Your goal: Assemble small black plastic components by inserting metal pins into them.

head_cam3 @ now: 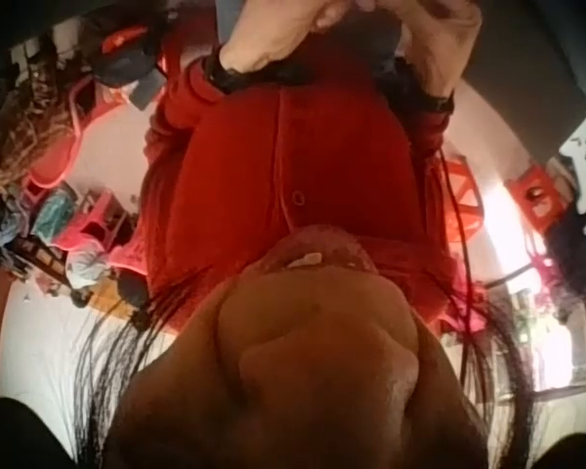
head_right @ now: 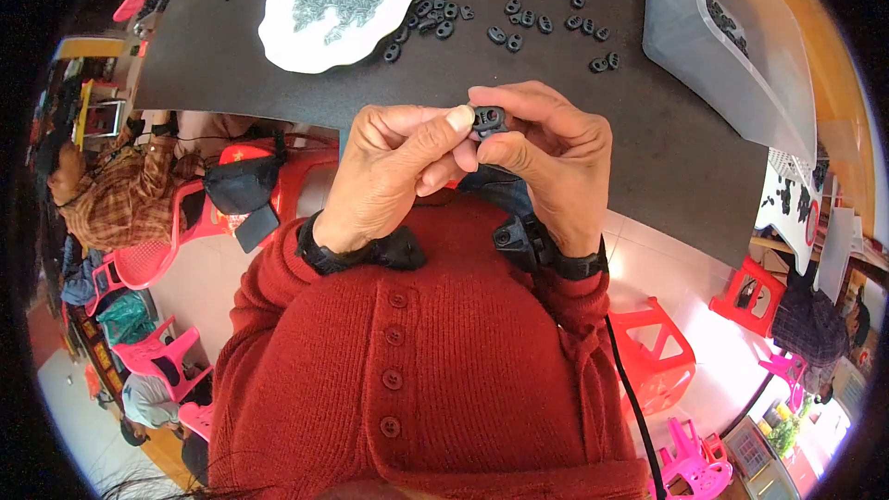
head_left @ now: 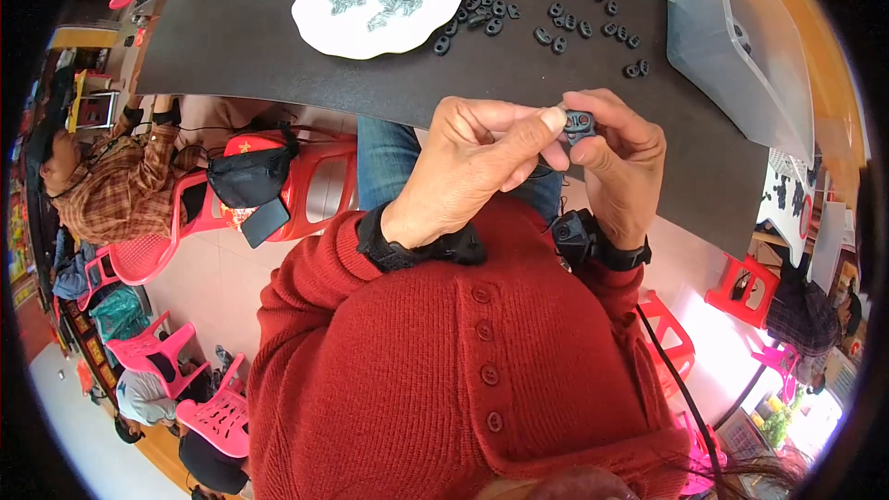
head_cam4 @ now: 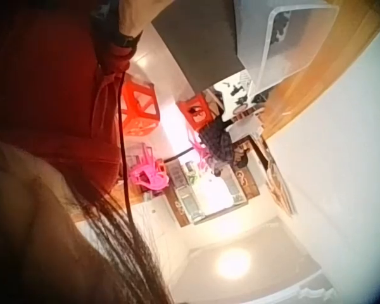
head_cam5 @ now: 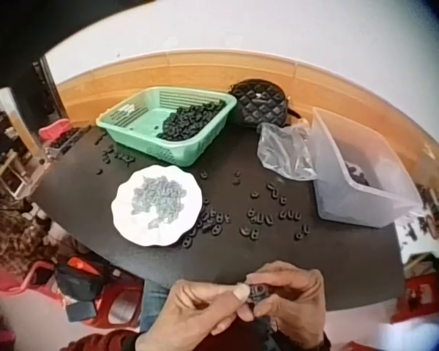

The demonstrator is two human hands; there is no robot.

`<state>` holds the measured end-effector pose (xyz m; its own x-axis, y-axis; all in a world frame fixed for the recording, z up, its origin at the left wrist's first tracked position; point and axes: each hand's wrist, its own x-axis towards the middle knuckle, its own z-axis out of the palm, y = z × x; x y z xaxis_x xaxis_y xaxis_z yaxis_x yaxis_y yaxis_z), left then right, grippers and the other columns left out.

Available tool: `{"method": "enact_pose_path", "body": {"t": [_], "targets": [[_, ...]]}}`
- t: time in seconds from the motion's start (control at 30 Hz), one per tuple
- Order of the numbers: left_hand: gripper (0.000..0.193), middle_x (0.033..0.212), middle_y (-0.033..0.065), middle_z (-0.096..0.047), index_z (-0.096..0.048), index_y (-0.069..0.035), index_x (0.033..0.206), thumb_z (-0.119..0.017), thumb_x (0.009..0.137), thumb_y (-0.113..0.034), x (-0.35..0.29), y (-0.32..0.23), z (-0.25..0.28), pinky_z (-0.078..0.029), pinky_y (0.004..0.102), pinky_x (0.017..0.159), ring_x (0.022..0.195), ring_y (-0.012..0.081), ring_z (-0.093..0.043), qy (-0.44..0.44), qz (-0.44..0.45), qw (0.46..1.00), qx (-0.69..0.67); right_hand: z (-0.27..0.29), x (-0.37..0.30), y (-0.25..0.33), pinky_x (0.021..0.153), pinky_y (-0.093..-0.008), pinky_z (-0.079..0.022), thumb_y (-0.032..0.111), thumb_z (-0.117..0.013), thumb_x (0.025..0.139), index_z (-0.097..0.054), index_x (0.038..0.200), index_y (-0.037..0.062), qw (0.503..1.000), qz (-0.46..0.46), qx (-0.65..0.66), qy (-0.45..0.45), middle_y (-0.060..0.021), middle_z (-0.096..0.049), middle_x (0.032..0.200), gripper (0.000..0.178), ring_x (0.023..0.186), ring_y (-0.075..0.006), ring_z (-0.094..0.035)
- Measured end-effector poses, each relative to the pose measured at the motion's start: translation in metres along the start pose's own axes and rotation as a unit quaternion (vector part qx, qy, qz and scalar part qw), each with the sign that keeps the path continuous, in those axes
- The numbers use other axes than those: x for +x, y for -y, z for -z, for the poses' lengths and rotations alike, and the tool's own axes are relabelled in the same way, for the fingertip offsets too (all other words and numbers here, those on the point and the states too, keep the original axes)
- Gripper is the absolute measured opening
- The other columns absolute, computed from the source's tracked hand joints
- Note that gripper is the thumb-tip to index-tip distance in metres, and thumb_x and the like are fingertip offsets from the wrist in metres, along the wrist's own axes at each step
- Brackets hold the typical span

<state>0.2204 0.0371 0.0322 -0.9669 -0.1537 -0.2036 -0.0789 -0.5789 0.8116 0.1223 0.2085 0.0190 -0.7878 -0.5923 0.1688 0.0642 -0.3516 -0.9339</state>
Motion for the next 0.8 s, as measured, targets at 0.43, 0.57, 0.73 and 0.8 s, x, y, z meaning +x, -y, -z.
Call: {"method": "enact_pose_path", "body": {"t": [0.43,0.57,0.73,0.8], "targets": [[0.034,0.064,-0.0038,-0.060,-0.084,0.001,0.094,-0.074,0.110,-0.026,0.000,0.002,-0.001,-0.030,0.0227,0.052,0.058,0.0018,-0.044,0.006,-0.009,1.000,0.004,-0.003,-0.003,0.004,0.084,-0.0243,-0.057,0.007,-0.092,0.088,-0.082,0.121,-0.0041,0.998,0.001,-0.056,-0.026,-0.0084,-0.077,0.112,0.036,0.095,-0.0116,-0.071],[0.025,0.083,0.0052,-0.076,-0.085,0.000,0.104,-0.072,0.112,-0.020,0.000,0.004,0.006,-0.033,0.0228,0.052,0.061,0.0046,-0.047,0.031,-0.017,0.999,0.010,-0.004,-0.003,0.005,0.083,-0.0242,-0.057,0.007,-0.091,0.089,-0.082,0.120,-0.0041,0.999,-0.005,-0.046,-0.029,-0.0077,-0.077,0.111,0.034,0.096,-0.0110,-0.071],[0.022,0.084,0.0064,-0.078,-0.085,-0.001,0.109,-0.073,0.111,-0.019,0.001,0.001,0.002,-0.035,0.0225,0.052,0.060,0.0047,-0.047,0.025,-0.020,0.999,0.004,-0.009,-0.003,0.005,0.082,-0.0240,-0.057,0.006,-0.090,0.091,-0.082,0.119,-0.0045,0.997,-0.008,-0.056,-0.049,-0.0065,-0.077,0.109,0.031,0.094,-0.0104,-0.071],[0.022,0.085,0.0066,-0.078,-0.085,-0.001,0.111,-0.073,0.111,-0.019,0.002,0.001,-0.001,-0.035,0.0223,0.052,0.060,0.0047,-0.048,0.012,-0.027,1.000,0.003,-0.011,-0.002,0.005,0.082,-0.0239,-0.057,0.006,-0.089,0.091,-0.082,0.118,-0.0046,0.997,-0.015,-0.053,-0.058,-0.0061,-0.077,0.108,0.030,0.093,-0.0101,-0.070]]}}
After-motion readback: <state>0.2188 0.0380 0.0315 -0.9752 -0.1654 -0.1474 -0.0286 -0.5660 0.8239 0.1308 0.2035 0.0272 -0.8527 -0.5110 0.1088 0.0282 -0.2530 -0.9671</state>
